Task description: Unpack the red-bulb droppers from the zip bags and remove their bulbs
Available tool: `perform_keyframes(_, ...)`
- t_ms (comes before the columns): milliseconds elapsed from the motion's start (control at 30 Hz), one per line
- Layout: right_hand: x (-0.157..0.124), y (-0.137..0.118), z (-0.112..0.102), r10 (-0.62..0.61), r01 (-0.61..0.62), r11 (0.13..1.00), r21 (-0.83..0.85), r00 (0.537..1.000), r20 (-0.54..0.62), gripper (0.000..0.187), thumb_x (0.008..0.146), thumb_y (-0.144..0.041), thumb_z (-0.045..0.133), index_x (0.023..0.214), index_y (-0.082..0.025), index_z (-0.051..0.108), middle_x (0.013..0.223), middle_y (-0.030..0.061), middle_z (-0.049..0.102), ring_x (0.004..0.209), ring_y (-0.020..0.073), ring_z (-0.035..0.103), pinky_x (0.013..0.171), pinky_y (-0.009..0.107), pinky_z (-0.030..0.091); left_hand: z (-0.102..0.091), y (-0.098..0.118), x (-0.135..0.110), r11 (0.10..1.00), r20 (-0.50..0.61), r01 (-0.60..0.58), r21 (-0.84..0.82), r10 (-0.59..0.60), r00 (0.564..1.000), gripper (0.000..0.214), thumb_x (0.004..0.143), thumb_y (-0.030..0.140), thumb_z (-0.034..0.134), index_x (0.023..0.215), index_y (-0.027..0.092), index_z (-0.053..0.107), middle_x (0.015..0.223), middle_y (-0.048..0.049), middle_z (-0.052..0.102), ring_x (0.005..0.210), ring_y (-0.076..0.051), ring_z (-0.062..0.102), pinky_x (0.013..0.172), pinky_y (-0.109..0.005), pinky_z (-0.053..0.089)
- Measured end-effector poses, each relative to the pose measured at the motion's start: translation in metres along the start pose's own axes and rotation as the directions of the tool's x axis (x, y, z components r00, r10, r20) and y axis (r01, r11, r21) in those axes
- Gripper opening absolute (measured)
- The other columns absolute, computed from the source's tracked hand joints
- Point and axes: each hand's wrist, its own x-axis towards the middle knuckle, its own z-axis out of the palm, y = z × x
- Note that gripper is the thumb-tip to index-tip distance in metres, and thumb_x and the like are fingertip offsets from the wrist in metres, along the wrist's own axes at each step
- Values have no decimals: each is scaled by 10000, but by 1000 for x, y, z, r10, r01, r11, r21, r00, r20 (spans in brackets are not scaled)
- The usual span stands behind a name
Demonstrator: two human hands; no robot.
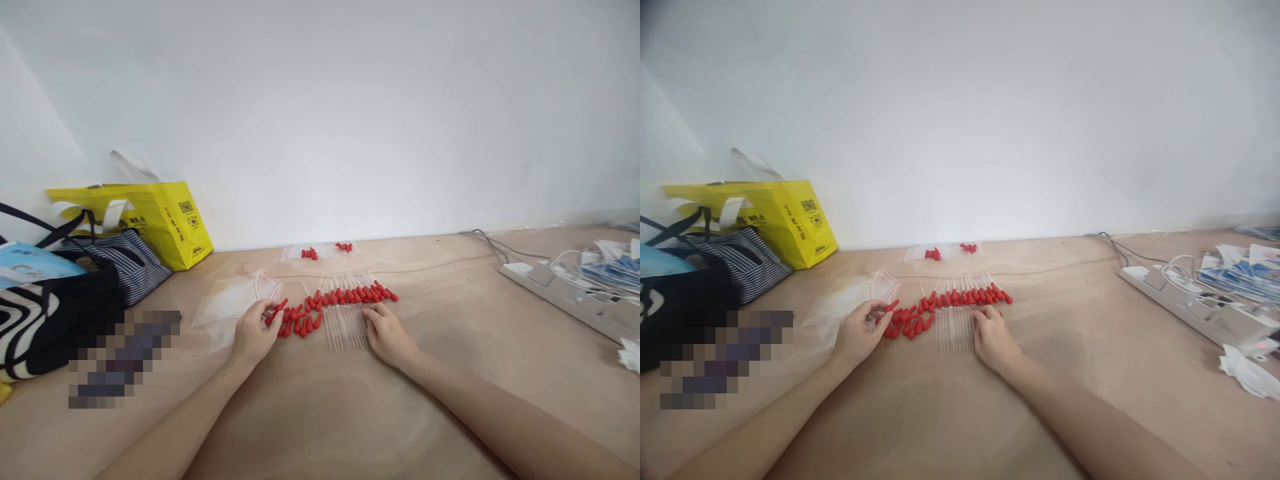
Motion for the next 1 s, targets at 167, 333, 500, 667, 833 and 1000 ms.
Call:
perform_keyframes(167, 0, -1, -2, -18, 18, 1000, 19, 1000, -9, 261, 761, -41, 355, 881, -127, 570, 864, 103, 529, 823, 180, 525, 723, 299, 463, -2, -5, -2, 998, 38, 27, 55, -29, 999, 128, 697, 292, 507, 753, 189, 559, 684, 6, 621, 597, -135, 567, 579, -253, 461)
perform_keyframes(333, -1, -2, -5, -21, 21, 1000, 7, 999, -48, 256, 770, -66, 371, 909, -153, 567, 870, 82, 536, 810, 164, 532, 701, 276, 457, -5, 0, -3, 988, 41, -9, 153, 2, 999, 178, 693, 344, 532, 760, 182, 568, 717, -20, 623, 670, -174, 554, 646, -300, 439)
perform_keyframes(500, 0, -5, -12, -17, 13, 998, -64, 997, -76, 230, 752, -92, 417, 845, -182, 608, 842, 63, 566, 806, 167, 524, 702, 273, 426, -4, 24, 8, 948, 76, -122, 294, 104, 992, 182, 712, 357, 520, 756, 202, 606, 790, -38, 612, 792, -219, 522, 726, -358, 365)
perform_keyframes(667, 2, -8, -17, -14, 4, 993, -122, 997, -80, 212, 715, -98, 466, 788, -202, 635, 796, 40, 595, 797, 170, 506, 713, 298, 354, 25, 60, 28, 924, 290, -234, 303, 144, 946, 221, 714, 416, 516, 680, 215, 602, 758, -35, 580, 831, -227, 491, 761, -374, 307)
perform_keyframes(833, 1, -7, -21, 40, -46, 993, -112, 998, -56, 193, 728, -124, 476, 772, -218, 639, 774, 17, 610, 785, 157, 503, 699, 296, 306, 63, 74, 44, 930, 355, -196, 310, 78, 932, 255, 683, 440, 532, 613, 198, 572, 787, -54, 570, 872, -248, 476, 751, -382, 302)
perform_keyframes(1000, 1, -5, -20, 27, -35, 992, -121, 998, -62, 194, 713, -121, 483, 774, -220, 638, 773, 19, 612, 790, 157, 505, 707, 297, 308, 75, 72, 50, 937, 311, -150, 315, 47, 949, 183, 662, 333, 542, 551, 188, 554, 743, -60, 574, 846, -254, 494, 726, -384, 322)
